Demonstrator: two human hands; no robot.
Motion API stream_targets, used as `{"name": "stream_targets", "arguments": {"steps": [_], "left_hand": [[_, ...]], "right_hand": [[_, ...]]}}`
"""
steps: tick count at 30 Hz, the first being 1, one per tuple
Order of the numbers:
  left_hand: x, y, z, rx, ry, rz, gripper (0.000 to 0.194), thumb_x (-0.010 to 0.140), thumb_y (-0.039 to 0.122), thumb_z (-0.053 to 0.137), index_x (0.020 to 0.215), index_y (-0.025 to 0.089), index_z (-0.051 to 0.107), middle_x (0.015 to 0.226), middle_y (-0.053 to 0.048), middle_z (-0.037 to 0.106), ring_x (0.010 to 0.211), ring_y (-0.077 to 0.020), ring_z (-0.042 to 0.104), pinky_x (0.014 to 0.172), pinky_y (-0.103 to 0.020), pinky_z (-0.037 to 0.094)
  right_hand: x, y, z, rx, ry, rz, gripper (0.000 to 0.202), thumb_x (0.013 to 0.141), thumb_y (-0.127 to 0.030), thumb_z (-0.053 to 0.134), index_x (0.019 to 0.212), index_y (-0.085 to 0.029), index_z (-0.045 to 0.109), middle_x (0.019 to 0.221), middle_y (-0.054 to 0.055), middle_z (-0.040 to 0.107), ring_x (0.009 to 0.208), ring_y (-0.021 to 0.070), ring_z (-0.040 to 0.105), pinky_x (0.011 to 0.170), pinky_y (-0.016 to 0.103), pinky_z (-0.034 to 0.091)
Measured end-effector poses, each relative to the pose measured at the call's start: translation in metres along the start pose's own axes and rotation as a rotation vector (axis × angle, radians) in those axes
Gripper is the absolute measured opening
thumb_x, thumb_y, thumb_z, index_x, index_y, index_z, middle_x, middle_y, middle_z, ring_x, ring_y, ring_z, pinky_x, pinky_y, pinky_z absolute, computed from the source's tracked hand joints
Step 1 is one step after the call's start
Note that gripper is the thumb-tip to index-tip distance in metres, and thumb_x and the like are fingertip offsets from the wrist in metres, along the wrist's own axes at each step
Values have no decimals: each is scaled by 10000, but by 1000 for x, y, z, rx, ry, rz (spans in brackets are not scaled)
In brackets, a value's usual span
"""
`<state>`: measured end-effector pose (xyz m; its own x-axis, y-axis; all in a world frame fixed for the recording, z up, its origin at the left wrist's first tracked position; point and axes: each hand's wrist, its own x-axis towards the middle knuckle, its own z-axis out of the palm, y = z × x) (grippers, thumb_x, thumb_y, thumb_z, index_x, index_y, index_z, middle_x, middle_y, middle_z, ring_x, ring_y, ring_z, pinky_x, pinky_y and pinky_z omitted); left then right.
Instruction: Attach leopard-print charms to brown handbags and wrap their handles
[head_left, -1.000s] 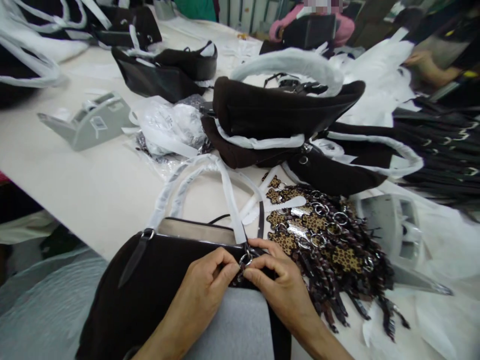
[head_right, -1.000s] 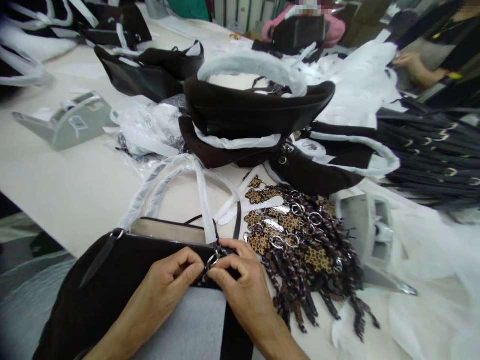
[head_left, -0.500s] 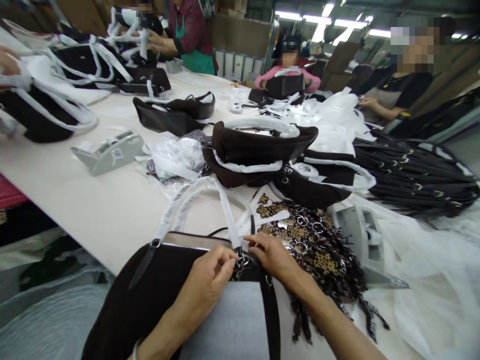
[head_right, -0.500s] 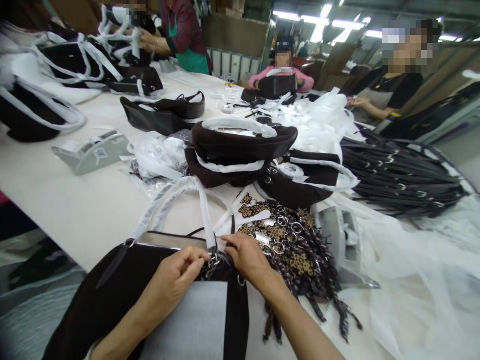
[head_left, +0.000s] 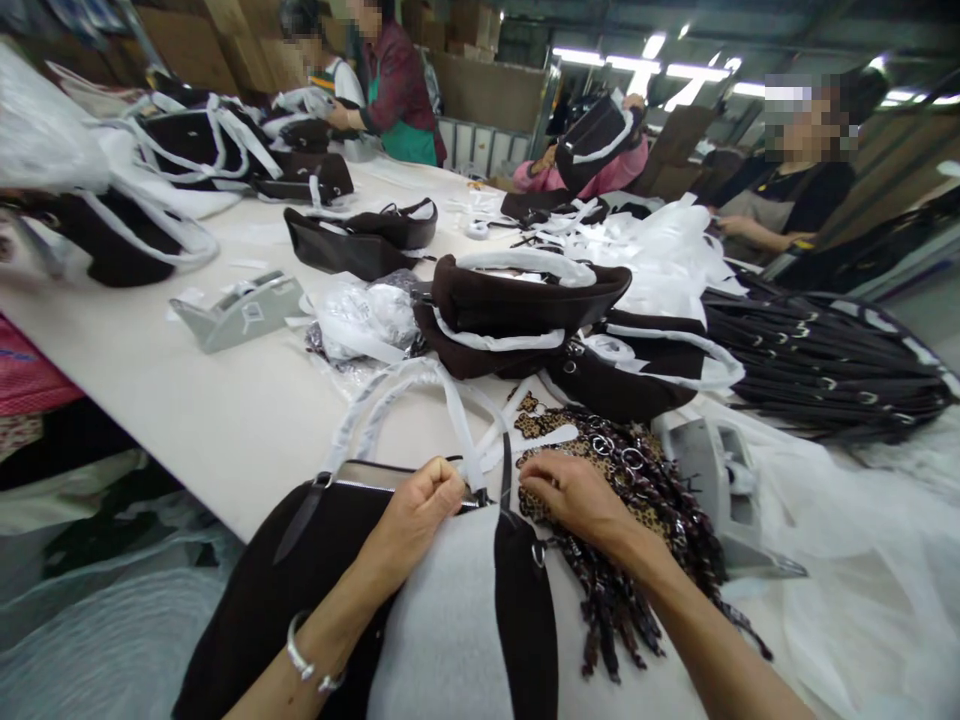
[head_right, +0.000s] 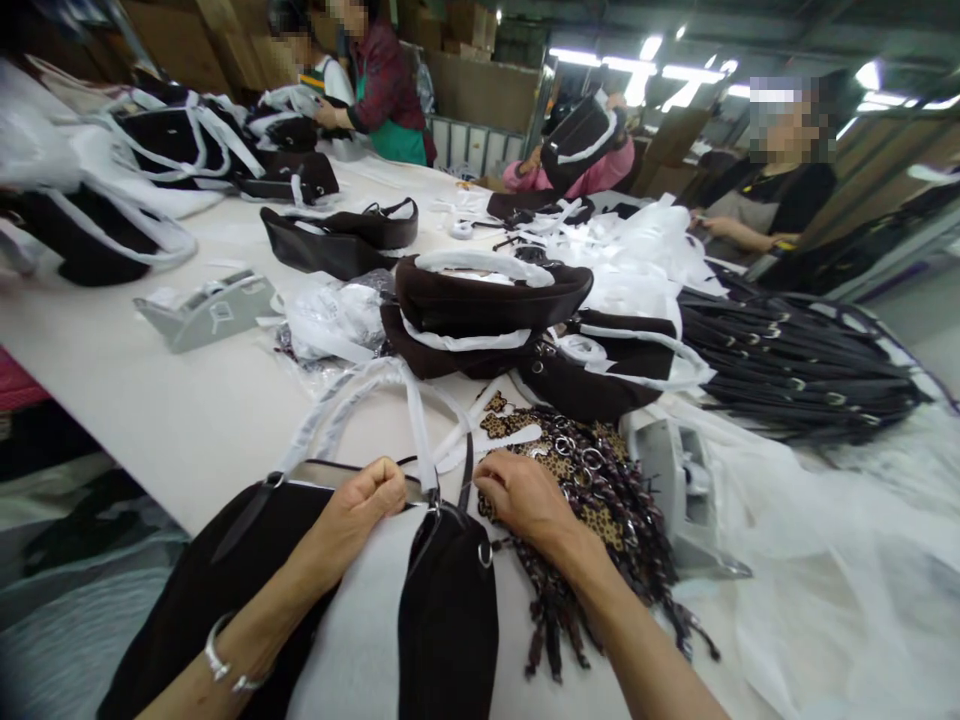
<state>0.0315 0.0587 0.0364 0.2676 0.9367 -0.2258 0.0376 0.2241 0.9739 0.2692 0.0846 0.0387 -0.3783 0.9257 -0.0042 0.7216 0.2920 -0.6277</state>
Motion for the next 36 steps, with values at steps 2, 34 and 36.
{"name": "stream_targets", "arguments": {"steps": [2,34,36], "left_hand": [[-2,4,0,56,-2,1,302,902,417,548,734,175,484,666,57,402,621,-96,343,590,-214,293],[-19,14,9,163,39,5,151,873,288,584,785,169,611,715,26,588,679,-118,507,645,-224,381],[-19,15,10,200,51,9,157,873,284,583,769,168,602,701,31,566,669,-114,490,640,-223,367]], "right_hand": [[-5,-8,-7,137,54,60,111,861,-229,608,792,-211,694,802,9,695,771,157,635,736,271,467],[-14,-72,29,659,258,107,45,774,-191,736,764,-217,771,802,25,725,785,155,670,714,241,527],[-13,-72,31,636,274,80,63,776,-174,736,772,-225,772,806,20,723,789,151,669,728,242,525]]}}
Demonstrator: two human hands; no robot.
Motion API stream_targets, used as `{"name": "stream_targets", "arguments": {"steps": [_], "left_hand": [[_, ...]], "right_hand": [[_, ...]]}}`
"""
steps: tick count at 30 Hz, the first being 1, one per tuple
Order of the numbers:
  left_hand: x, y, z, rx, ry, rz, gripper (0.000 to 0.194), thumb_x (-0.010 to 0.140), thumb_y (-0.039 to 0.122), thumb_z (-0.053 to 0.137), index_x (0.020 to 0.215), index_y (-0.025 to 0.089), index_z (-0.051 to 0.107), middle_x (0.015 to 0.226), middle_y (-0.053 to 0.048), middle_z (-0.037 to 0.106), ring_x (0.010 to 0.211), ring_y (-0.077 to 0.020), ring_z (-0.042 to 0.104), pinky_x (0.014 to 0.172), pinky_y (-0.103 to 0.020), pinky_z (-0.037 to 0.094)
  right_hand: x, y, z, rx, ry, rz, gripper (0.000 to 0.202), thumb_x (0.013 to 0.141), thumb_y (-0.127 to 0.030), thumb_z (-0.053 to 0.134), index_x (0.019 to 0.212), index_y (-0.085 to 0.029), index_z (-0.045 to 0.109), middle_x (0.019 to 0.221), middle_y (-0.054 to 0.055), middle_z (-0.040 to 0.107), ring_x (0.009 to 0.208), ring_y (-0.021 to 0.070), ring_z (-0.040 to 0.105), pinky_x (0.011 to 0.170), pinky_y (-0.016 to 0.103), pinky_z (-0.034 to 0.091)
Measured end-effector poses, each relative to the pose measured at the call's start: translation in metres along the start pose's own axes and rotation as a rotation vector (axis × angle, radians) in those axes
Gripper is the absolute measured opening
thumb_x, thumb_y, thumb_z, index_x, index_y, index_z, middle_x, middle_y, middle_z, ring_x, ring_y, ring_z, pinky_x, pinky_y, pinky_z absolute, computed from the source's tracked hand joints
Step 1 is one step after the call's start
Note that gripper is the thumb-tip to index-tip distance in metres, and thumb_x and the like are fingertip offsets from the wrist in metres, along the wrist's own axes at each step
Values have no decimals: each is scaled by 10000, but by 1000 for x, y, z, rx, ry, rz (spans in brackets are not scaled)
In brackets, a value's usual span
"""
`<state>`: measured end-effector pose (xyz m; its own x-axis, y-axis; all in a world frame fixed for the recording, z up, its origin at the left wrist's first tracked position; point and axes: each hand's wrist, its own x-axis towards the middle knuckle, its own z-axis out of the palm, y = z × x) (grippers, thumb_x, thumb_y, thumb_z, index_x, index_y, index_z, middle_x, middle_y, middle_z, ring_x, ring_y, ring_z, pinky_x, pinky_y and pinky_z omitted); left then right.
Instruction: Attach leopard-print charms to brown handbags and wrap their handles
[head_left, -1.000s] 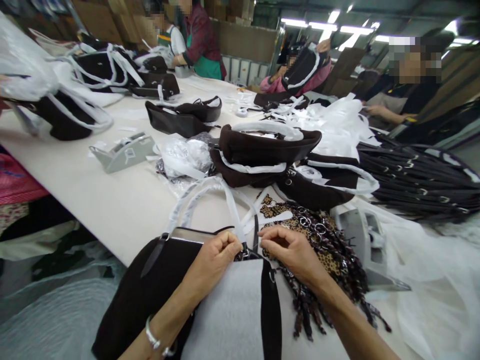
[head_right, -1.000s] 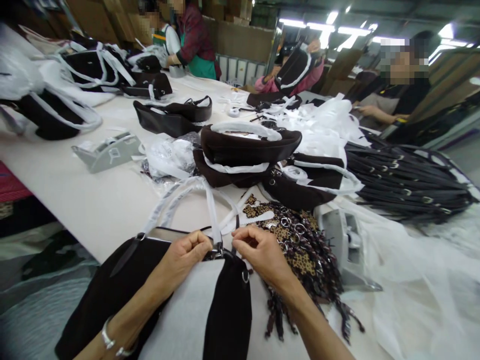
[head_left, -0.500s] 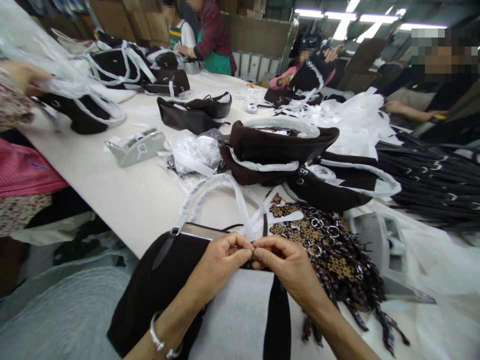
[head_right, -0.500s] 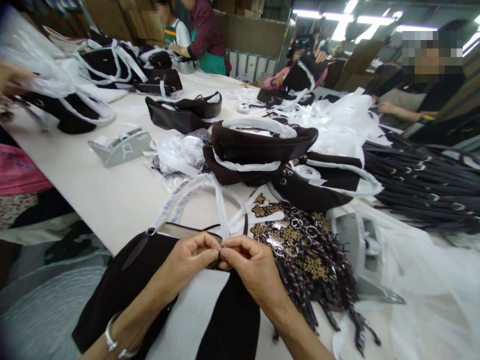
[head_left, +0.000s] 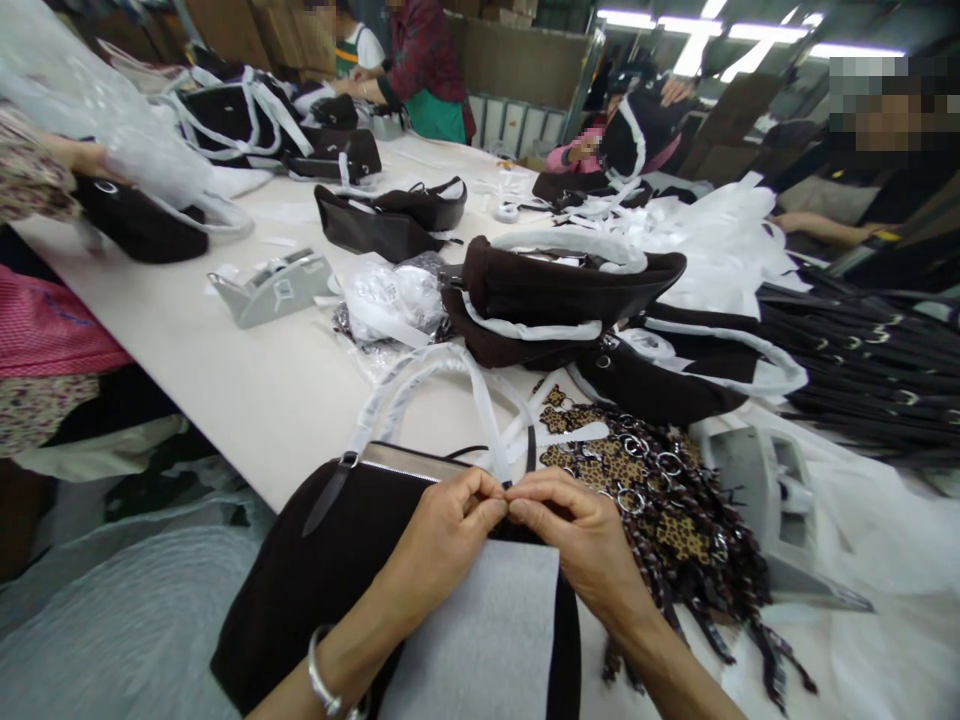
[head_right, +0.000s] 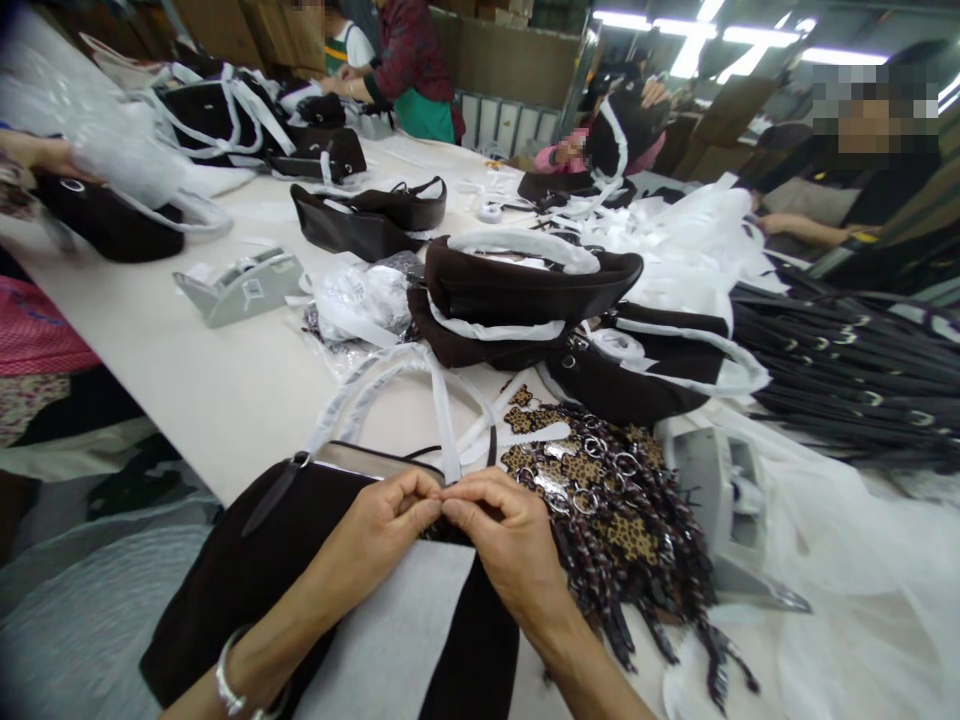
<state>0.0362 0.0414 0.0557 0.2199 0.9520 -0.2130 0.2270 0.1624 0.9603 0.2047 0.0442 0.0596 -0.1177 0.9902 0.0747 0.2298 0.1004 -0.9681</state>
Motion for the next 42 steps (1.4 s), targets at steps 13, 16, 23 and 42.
{"name": "stream_targets", "arguments": {"steps": [13,16,23,42], "left_hand": [[1,1,-7,-181,-166,-57,217,854,348,596,777,152,544,669,47,454,626,-98,386,592,-218,311],[-1,2,-8,-79,-149,-35,172,874,310,564,784,165,544,660,51,442,623,-101,382,588,-223,307],[-2,2,-7,-105,-182,-35,158,874,296,552,791,162,537,663,51,450,621,-100,392,584,-225,309],[-18,3,-25,265,297,79,170,911,355,574,969,219,657,834,11,678,678,-148,569,667,-259,412]], "right_hand": [[2,1,-10,-15,-172,-30,82,847,-236,688,854,-234,770,843,28,741,805,168,676,740,281,518],[5,-3,-12,-45,-176,24,58,822,-237,707,811,-219,761,802,23,735,766,165,672,714,270,509],[3,-11,-14,-142,-187,-96,62,832,-226,704,794,-218,753,789,17,737,745,156,674,707,266,515],[-29,8,-44,71,255,420,389,763,-445,745,1034,-171,688,850,73,731,765,197,684,758,327,556]]}}
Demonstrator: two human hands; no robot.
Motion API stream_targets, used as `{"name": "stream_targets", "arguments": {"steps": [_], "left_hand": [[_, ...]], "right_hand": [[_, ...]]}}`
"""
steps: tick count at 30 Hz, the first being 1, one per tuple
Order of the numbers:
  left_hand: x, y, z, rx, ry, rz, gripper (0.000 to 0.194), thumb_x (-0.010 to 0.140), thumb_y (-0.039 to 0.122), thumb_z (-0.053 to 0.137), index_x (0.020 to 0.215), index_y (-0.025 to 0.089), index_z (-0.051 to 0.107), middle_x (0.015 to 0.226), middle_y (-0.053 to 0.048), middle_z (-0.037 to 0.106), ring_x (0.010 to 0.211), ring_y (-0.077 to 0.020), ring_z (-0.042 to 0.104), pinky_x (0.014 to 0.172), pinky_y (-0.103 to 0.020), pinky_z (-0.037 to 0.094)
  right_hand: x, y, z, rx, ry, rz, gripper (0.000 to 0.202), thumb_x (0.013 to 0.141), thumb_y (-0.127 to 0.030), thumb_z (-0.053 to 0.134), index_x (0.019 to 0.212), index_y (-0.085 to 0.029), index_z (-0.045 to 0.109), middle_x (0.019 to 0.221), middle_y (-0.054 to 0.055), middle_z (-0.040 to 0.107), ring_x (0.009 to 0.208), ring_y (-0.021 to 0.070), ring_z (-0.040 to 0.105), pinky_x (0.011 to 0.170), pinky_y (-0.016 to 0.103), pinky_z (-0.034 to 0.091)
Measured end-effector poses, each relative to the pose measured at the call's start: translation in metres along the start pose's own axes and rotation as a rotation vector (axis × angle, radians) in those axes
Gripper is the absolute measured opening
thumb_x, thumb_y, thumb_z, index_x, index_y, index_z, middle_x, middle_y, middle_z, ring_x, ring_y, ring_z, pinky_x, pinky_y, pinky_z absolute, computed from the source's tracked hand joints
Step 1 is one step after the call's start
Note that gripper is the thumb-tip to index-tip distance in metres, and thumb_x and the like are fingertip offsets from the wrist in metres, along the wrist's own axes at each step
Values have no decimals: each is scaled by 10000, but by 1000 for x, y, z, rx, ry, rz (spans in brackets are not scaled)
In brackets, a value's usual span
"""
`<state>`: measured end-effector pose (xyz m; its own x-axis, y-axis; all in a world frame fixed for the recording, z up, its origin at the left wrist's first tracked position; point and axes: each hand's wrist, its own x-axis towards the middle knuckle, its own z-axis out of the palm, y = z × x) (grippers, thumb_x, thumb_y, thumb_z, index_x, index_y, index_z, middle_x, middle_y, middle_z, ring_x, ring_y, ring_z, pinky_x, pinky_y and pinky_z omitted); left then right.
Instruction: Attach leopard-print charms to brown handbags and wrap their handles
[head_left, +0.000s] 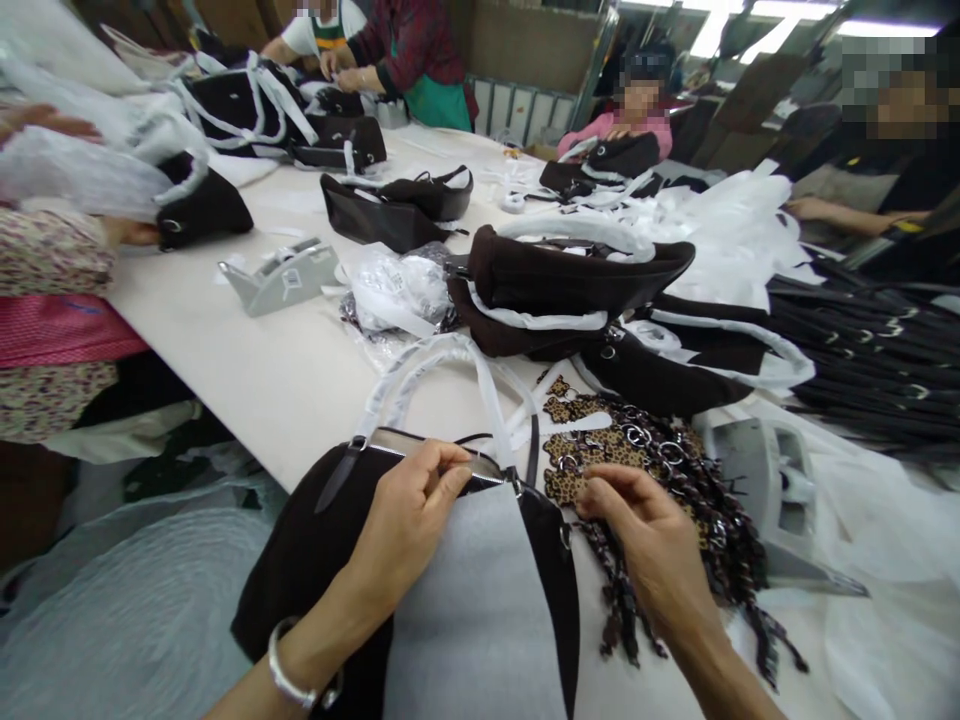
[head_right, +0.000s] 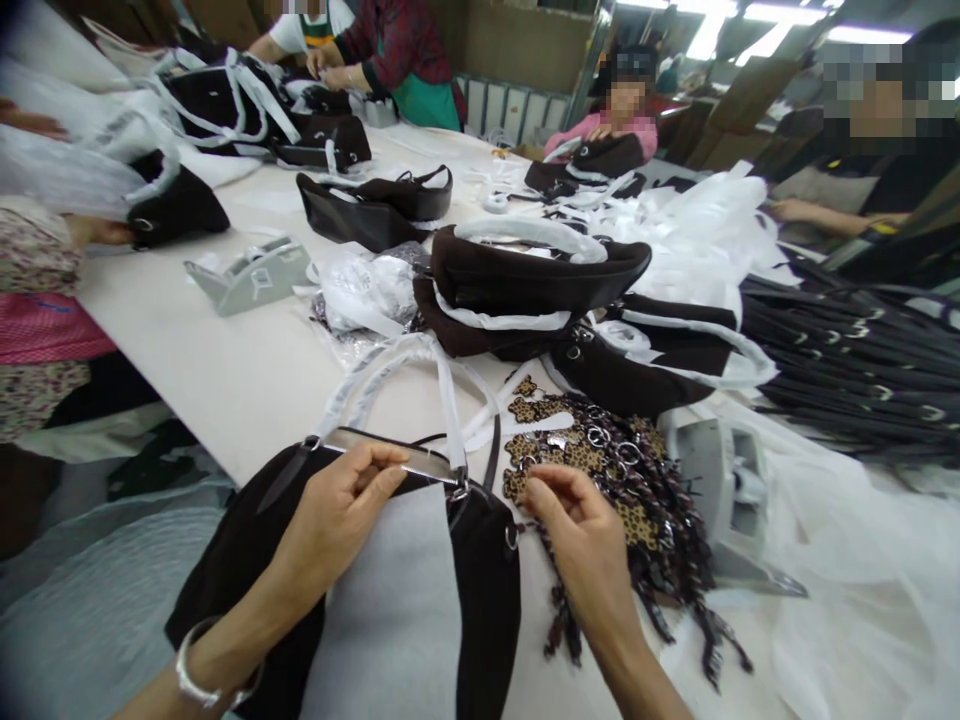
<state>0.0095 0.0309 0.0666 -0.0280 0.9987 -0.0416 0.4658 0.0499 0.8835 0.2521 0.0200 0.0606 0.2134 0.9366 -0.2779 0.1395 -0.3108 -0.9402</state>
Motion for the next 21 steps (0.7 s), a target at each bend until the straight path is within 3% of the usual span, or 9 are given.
{"name": "stream_targets", "arguments": {"steps": [2,4,7,9,11,14,16,18,21], "left_hand": [[-6,6,4,39,6,90,145,910,327,585,981,223,658,860,2,684,701,-153,579,692,-262,422],[-11,16,9,61,-5,183,128,902,293,600,997,223,651,872,-4,684,692,-149,571,698,-261,425],[-15,32,9,37,-35,291,137,904,294,602,1014,218,635,913,-11,680,681,-139,562,689,-253,429],[-14,35,-1,28,-5,313,168,936,319,550,1050,217,619,972,-20,668,717,-140,571,711,-255,435],[-13,28,-15,85,32,286,190,962,337,493,1046,212,609,989,-28,653,771,-153,582,751,-271,435],[-20,6,-26,282,-73,215,207,955,377,491,947,212,615,921,-29,651,831,-191,597,776,-302,430],[-29,-8,-18,420,-180,213,250,916,444,550,981,215,625,959,-49,664,914,-231,607,811,-327,434],[-38,-17,-2,526,-228,247,439,841,533,628,1133,206,605,1089,-88,662,1020,-283,592,873,-365,435],[-46,-18,21,602,-193,289,773,750,578,708,1357,163,469,1330,-150,562,1150,-334,534,932,-405,430]], "right_hand": [[-19,-7,4,49,-129,41,421,754,-473,741,1045,-172,696,917,100,737,808,220,695,799,360,562],[-37,-18,16,93,-367,80,471,700,-468,781,1071,-188,702,973,96,739,850,235,692,803,369,569],[-53,-27,30,27,-513,143,368,699,-493,769,873,-170,745,809,59,743,726,205,677,662,303,568],[-57,-28,20,10,-473,219,367,714,-519,752,767,-156,745,736,60,740,636,189,668,576,277,547],[-57,-32,-8,82,-372,312,361,667,-500,798,793,-164,756,751,87,754,616,214,689,555,304,554],[-59,-45,-63,235,-40,377,333,652,-460,814,857,-202,771,793,160,761,638,266,726,581,355,560],[-64,-55,-91,298,163,344,313,704,-481,765,916,-252,771,865,181,764,671,260,737,602,350,548],[-72,-59,-101,296,267,334,333,702,-492,758,960,-281,761,895,169,767,684,271,740,621,364,563],[-89,-51,-88,286,195,394,458,636,-435,815,1037,-229,737,861,158,770,689,336,737,657,449,604]]}}
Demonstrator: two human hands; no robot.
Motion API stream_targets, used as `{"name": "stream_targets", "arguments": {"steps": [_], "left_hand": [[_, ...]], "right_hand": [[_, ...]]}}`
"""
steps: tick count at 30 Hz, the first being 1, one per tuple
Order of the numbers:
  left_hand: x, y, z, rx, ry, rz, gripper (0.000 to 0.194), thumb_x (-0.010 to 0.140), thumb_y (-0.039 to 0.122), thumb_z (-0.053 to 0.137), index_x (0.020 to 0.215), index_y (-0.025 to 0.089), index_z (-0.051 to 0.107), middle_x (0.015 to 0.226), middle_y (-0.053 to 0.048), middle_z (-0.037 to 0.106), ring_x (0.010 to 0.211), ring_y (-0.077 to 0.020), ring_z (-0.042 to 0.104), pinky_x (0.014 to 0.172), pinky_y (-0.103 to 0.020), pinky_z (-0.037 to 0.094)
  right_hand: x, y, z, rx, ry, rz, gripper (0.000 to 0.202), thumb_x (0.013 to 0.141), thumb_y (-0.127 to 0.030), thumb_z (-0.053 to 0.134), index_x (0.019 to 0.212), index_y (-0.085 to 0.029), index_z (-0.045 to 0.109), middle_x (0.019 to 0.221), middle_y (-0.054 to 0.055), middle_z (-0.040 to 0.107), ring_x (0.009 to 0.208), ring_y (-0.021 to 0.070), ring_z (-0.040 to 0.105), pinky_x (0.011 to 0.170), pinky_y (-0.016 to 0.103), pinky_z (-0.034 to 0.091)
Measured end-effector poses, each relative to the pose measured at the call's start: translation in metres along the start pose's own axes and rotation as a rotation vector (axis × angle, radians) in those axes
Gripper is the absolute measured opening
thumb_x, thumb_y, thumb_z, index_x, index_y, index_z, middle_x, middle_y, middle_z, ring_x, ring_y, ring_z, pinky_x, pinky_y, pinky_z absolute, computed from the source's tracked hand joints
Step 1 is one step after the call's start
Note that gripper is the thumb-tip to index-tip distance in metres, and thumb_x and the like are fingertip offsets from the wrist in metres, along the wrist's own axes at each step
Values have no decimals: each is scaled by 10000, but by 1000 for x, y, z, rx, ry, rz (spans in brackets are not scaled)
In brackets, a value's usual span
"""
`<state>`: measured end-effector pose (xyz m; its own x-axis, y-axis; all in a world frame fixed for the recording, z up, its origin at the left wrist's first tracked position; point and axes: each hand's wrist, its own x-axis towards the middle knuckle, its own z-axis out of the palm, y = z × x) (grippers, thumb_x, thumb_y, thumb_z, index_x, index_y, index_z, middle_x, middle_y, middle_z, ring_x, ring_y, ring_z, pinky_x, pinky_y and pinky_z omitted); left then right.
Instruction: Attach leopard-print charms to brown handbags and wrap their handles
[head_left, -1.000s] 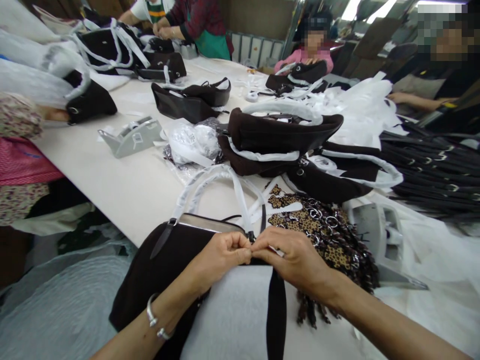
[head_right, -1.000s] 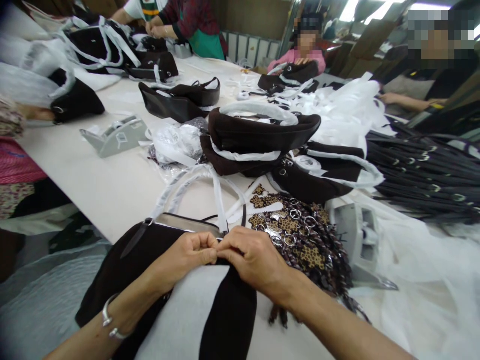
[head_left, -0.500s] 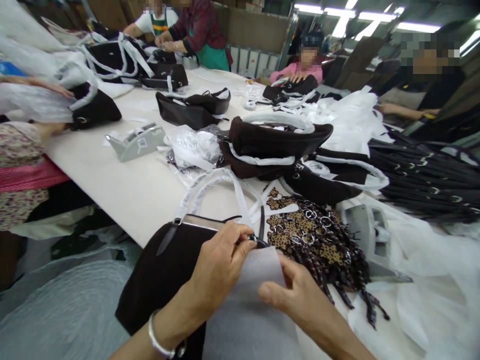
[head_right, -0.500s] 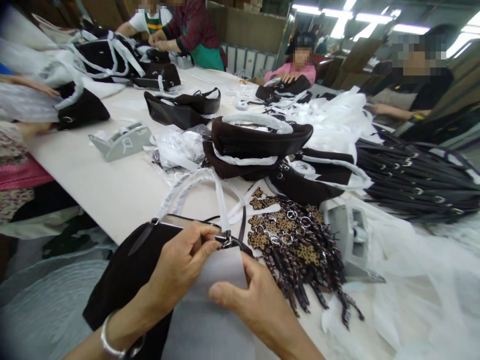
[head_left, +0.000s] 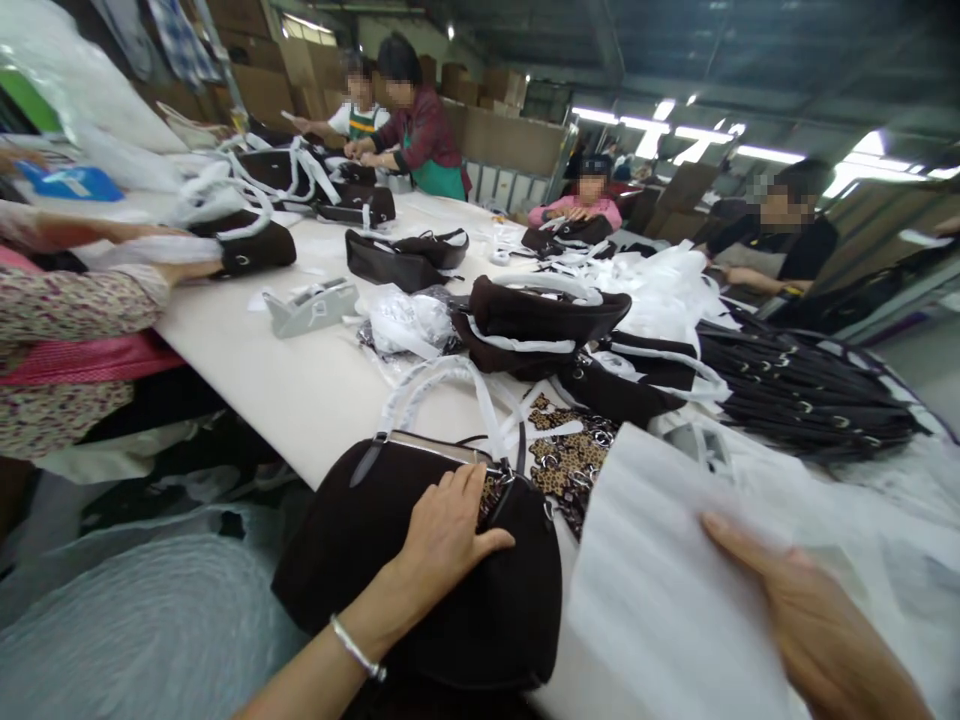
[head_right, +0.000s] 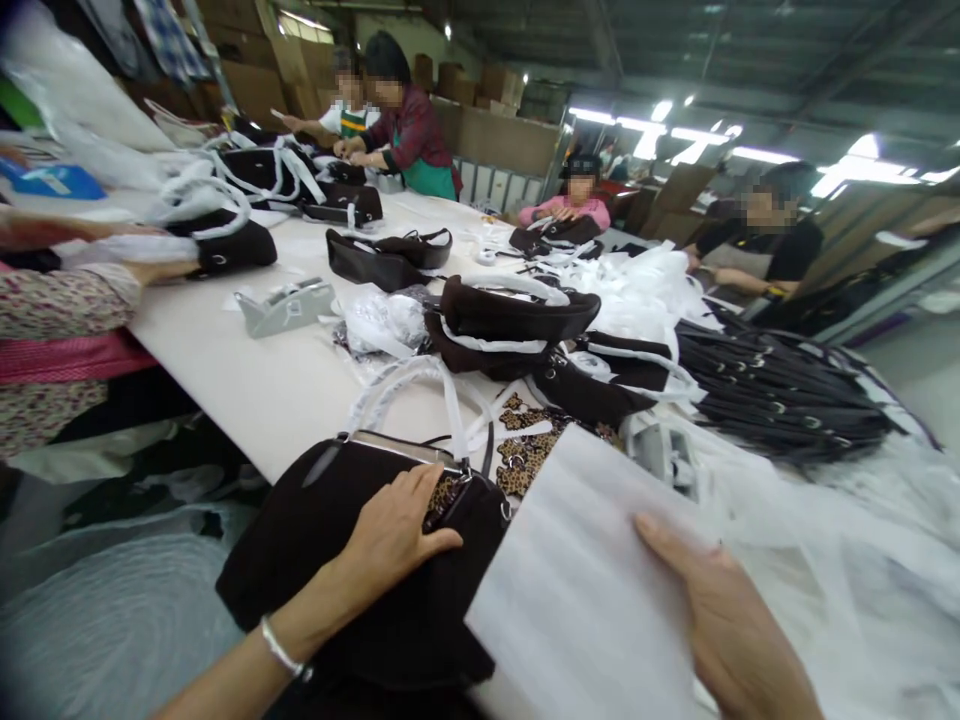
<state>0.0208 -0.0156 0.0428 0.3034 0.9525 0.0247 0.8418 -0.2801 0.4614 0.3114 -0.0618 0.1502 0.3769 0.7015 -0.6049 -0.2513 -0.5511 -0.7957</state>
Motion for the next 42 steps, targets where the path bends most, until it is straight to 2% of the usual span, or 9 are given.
{"name": "stream_targets", "arguments": {"steps": [2,5,12,17,23,26,33,38,42], "left_hand": [[4,6,4,19,22,1,781,746,552,717,1364,149,463,1351,-158,542,1177,-335,514,948,-403,425],[13,5,2,26,-17,0,532,769,528,684,1153,166,617,1161,-146,634,1112,-329,542,935,-402,415],[25,-4,1,-246,-150,-130,286,708,369,701,916,197,606,861,-46,674,854,-249,636,746,-314,430],[31,-7,-7,-366,-192,-136,211,726,249,631,898,179,531,728,9,633,698,-175,634,609,-248,441],[57,-6,-43,-493,-342,-133,419,767,214,578,1151,157,419,842,-39,677,599,-157,684,497,-230,498],[72,-1,-62,-437,-389,-108,513,707,191,630,1186,149,451,711,-12,675,496,-167,646,419,-220,450],[101,20,-100,-298,-509,-43,106,561,136,672,661,159,650,401,37,550,324,-109,471,334,-188,256],[87,15,-96,-423,-541,-142,141,650,271,642,654,130,634,509,-8,606,351,-72,425,346,-189,274],[41,-5,-69,-580,-518,-288,362,757,405,557,973,118,598,758,-63,694,385,-49,426,354,-171,294]], "right_hand": [[-10,23,12,32,-144,79,496,616,-384,835,1056,-184,719,863,156,770,710,357,734,674,485,608],[-27,62,30,137,-337,199,425,622,-309,832,1001,-165,703,887,138,770,754,330,735,727,468,603],[-54,121,58,328,-507,326,264,647,-157,744,901,-147,673,799,100,762,736,264,731,813,433,574],[-62,119,69,429,-578,291,185,712,-149,704,892,-111,682,717,101,742,751,259,729,842,422,558],[-63,121,107,470,-596,365,245,804,-123,578,1031,-69,654,746,130,735,715,248,723,825,443,551],[-58,119,127,586,-565,394,255,893,-170,484,1075,-66,629,787,150,735,757,257,725,816,456,551],[-29,97,162,813,-462,327,235,967,-206,429,983,-85,630,763,120,728,768,234,722,786,392,565],[0,98,186,896,-456,302,336,1004,-249,358,896,-103,641,775,116,734,703,206,710,738,355,571],[22,117,192,814,-556,241,389,1005,-291,345,807,-119,631,642,93,691,541,192,652,631,357,563]]}}
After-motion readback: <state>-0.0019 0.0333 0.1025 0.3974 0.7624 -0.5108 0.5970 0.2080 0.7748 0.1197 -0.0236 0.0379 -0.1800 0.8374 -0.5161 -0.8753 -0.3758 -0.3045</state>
